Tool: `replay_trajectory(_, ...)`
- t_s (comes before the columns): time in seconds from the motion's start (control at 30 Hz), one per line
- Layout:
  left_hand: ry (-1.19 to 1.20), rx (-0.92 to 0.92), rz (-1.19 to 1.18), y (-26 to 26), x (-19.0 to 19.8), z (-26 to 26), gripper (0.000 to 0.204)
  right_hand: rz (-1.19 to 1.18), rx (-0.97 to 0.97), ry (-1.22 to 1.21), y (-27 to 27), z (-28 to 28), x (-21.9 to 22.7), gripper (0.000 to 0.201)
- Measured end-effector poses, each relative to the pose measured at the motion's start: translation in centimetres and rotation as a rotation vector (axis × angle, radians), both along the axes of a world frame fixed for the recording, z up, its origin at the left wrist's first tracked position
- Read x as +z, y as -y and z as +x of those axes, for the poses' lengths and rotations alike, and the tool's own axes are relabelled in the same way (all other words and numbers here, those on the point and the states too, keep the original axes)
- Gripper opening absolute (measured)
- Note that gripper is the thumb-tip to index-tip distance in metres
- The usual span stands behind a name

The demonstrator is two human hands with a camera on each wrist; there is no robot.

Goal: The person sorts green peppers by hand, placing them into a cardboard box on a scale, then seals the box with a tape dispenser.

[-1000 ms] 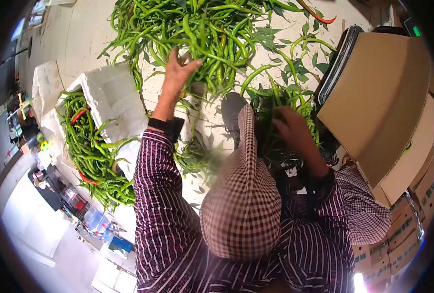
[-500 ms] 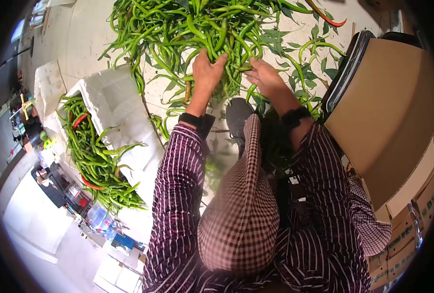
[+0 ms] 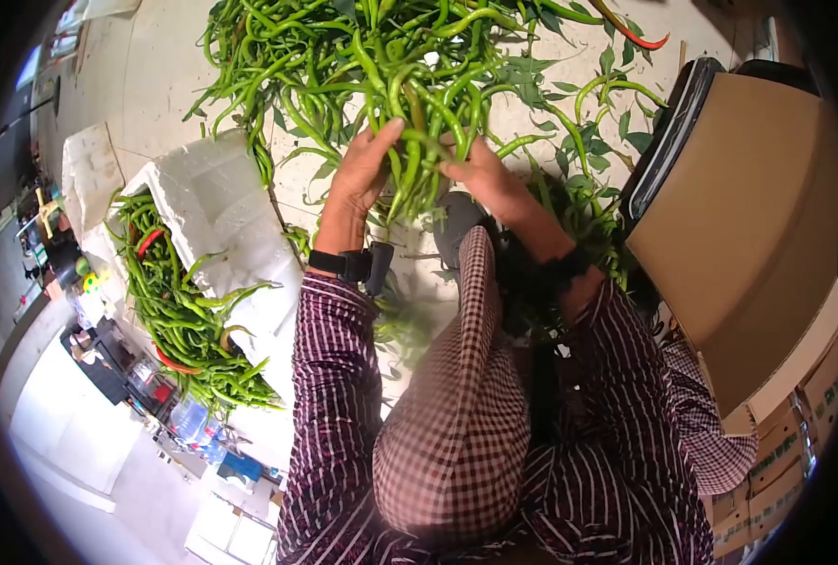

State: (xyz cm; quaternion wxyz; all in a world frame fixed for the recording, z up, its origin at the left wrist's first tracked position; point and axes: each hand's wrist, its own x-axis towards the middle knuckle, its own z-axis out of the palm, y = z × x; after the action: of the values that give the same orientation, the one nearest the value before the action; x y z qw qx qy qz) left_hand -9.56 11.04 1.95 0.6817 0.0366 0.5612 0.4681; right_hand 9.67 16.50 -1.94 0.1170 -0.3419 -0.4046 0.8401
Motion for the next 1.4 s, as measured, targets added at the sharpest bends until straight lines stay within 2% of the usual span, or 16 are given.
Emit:
replay_trajectory(0.07, -0.12, -0.061, -0.012, -0.1, 0.4, 1.5, 0.063, 0.337, -0.061, 0.274, 1.6, -0.8, -1.7, 0.045)
replay_trajectory(0.13, -0.188, -0.059, 0.078, -0.5, 1.0, 2.9, 0.066, 0.409, -0.004, 0.352, 0.1, -1.4, 3.1, 0.051)
replay_trajectory(0.2, -0.149, 0.043, 0.224, 0.1, 2.3, 3.2, 0.078, 0.937, -0.004, 0.369, 0.0, -1.7, 5.4, 0.055)
replay_trajectory(0.27, 0.048, 0.162, 0.336, 0.8, 3.5, 3.3, 0.082, 0.95, 0.029, 0.432, -0.2, -1.4, 7.3, 0.058)
replay_trajectory(0.4, -0.018, 0.256, 0.347, 1.3, 4.1, 6.1, 0.086, 1.08, -0.001, 0.584, -0.6, -2.2, 8.6, 0.062)
replay_trajectory(0.47, 0.058, 0.374, 0.486, 1.4, 4.7, 5.4, 0.086, 1.154, -0.083, 0.392, -0.5, -1.7, 9.8, 0.062)
replay_trajectory(0.6, 0.455, 0.506, 0.402, 0.5, 5.5, 4.3, 0.057, 1.239, -0.086, 0.44, -0.5, -2.3, 10.6, 0.066)
replay_trajectory(0.73, 0.109, 0.17, 0.397, 0.2, 7.9, 4.5, 0.068, 1.059, 0.006, 0.47, -1.4, -0.3, 9.3, 0.064)
replay_trajectory(0.8, 0.167, 0.22, 0.416, 0.2, 6.8, 4.6, 0.066, 1.056, 0.014, 0.386, -1.4, -0.3, 9.9, 0.062)
replay_trajectory(0.87, 0.241, 0.271, 0.426, -0.1, 6.1, 5.0, 0.065, 1.508, 0.125, 0.568, -0.3, -0.9, 10.7, 0.059)
replay_trajectory(1.0, -0.043, 0.423, 0.382, -0.6, 6.7, 4.8, 0.053, 1.593, 0.225, 0.572, -0.6, -2.5, 12.8, 0.057)
replay_trajectory(1.07, -0.117, 0.548, 0.445, -1.1, 7.4, 4.6, 0.043, 1.597, 0.213, 0.541, -0.6, -2.4, 14.7, 0.056)
replay_trajectory(1.17, -0.01, 0.589, 0.463, -1.4, 8.7, 2.6, 0.042, 1.285, -0.187, 0.073, -1.3, -1.5, 18.4, 0.033)
replay_trajectory(1.27, 0.123, 0.589, 0.496, -1.0, 10.0, 0.9, 0.044, 1.016, -0.474, -0.006, -1.8, 2.8, 20.7, 0.024)
replay_trajectory(1.33, 0.334, 0.492, 0.622, -0.1, 11.2, 0.1, 0.048, 0.541, -0.501, 0.326, -2.2, 5.4, 23.6, 0.025)
replay_trajectory(1.4, 0.388, 0.453, 0.68, -0.5, 12.9, 0.4, 0.052, 0.511, -0.435, 0.271, -2.6, 7.5, 21.9, 0.027)
